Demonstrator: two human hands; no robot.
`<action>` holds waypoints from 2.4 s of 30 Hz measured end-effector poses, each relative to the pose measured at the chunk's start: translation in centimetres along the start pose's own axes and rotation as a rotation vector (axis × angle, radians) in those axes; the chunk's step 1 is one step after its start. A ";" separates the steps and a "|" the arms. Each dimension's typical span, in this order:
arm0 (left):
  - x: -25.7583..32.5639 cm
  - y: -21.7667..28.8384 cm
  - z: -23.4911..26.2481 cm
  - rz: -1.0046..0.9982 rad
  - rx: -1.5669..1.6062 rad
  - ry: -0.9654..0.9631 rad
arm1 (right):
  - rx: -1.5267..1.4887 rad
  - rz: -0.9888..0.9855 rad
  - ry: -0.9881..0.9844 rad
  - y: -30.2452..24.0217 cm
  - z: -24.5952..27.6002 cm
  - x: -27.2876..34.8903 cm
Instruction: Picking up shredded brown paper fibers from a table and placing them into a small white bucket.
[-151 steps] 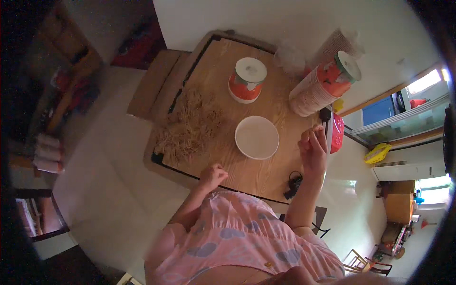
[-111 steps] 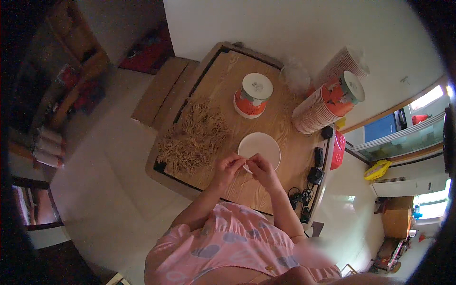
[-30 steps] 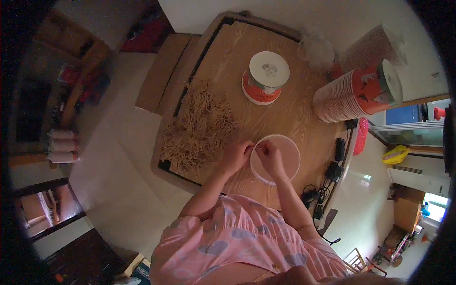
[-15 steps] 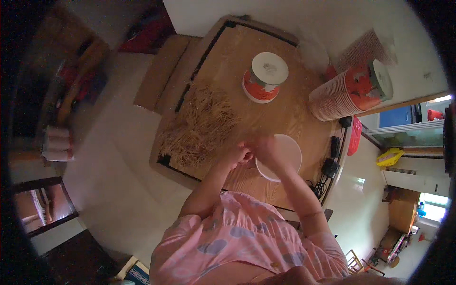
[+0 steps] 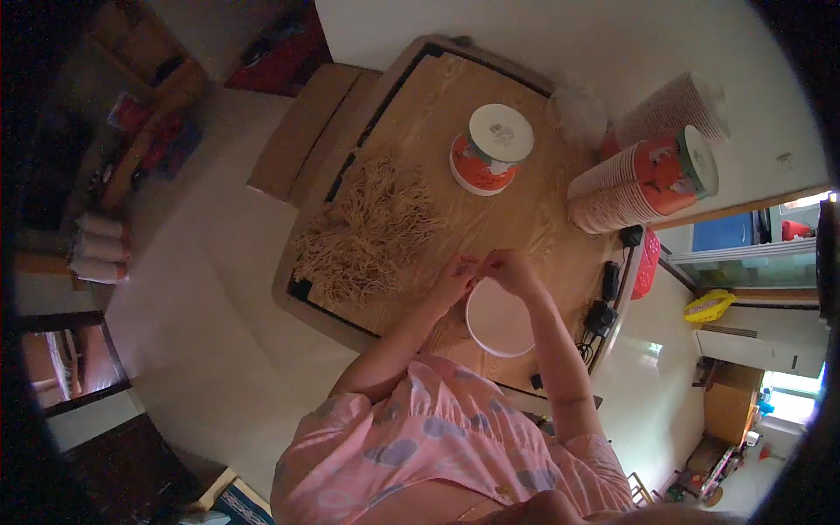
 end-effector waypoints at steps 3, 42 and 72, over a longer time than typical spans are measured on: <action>-0.8 0.0 0.0 -0.031 -0.166 -0.096 | -0.116 0.097 0.050 0.0 0.1 0.0; -1.3 0.4 -0.7 -0.248 -0.692 -0.069 | -0.115 0.043 -0.120 0.9 2.0 0.3; 1.7 4.0 -2.3 -0.576 -1.331 -0.145 | 0.063 0.079 0.100 0.6 1.0 0.4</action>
Point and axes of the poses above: each hand's wrist, its own x-axis away from the middle knuckle, its own z-axis out of the back of the hand, y = z × x, the point moved 5 cm from there along -x, towards the middle knuckle, and after that the axes turned 10 degrees about -y, right-handed, at the moved point
